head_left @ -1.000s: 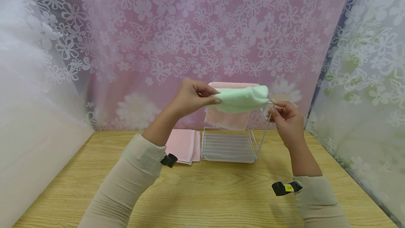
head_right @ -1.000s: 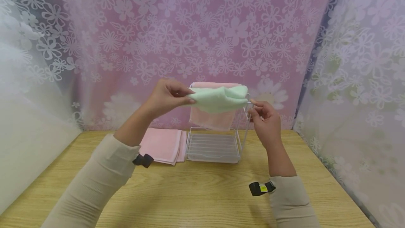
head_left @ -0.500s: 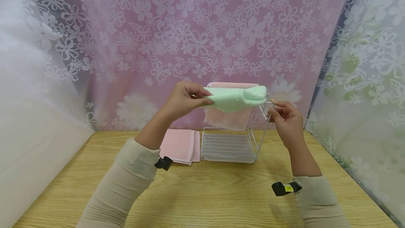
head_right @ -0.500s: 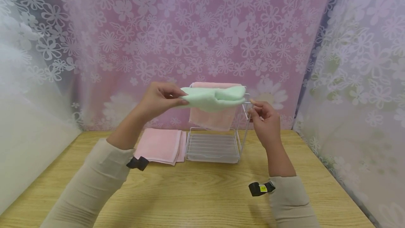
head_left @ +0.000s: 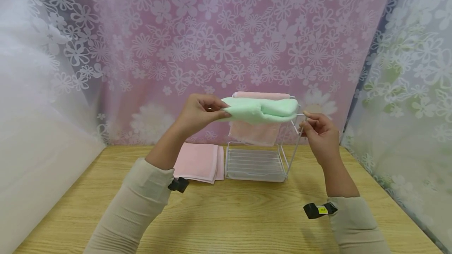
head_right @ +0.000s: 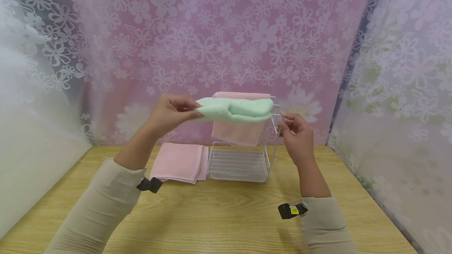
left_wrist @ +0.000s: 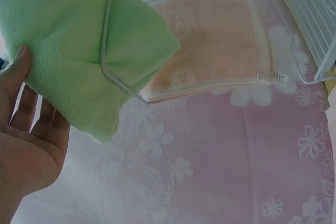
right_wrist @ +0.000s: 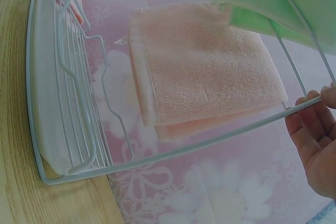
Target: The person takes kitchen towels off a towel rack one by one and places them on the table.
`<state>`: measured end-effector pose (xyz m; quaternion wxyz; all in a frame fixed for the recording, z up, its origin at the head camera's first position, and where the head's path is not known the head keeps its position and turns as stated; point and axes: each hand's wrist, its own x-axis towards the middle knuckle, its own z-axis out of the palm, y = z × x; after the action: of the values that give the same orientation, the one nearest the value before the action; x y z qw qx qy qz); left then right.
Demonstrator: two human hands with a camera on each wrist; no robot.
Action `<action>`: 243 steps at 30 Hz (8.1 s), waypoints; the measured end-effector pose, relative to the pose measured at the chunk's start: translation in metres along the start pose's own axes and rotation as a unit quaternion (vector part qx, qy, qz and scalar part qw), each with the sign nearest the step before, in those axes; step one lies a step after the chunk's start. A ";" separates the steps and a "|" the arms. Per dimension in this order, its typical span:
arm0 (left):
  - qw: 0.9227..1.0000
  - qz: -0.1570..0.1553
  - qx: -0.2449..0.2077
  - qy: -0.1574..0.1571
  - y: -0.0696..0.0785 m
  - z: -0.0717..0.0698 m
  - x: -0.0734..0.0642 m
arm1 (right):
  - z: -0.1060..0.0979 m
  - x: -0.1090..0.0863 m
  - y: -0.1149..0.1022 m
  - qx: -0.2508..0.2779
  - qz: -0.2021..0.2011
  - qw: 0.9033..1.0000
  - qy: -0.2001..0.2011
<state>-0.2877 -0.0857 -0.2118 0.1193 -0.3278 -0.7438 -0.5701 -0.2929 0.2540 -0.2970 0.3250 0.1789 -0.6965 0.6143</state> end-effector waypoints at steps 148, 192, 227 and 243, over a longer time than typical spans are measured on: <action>0.937 -0.215 -0.055 0.270 -0.107 -0.145 -0.152 | -0.001 0.002 0.004 0.003 -0.001 1.000 0.001; 0.865 -0.389 0.117 0.294 -0.181 -0.196 -0.195 | -0.002 0.002 0.005 0.001 -0.011 1.000 0.005; 0.913 -0.381 0.104 0.104 -0.184 -0.213 -0.228 | -0.001 0.002 0.004 -0.010 -0.013 1.000 0.005; 0.916 -0.390 0.087 -0.017 -0.182 -0.221 -0.234 | -0.002 0.001 0.004 -0.010 -0.014 1.000 0.004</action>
<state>-0.2682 -0.3975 -0.4099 -0.0972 -0.0093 -0.8609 -0.4993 -0.2959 0.2567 -0.2992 0.3379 0.1826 -0.6986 0.6037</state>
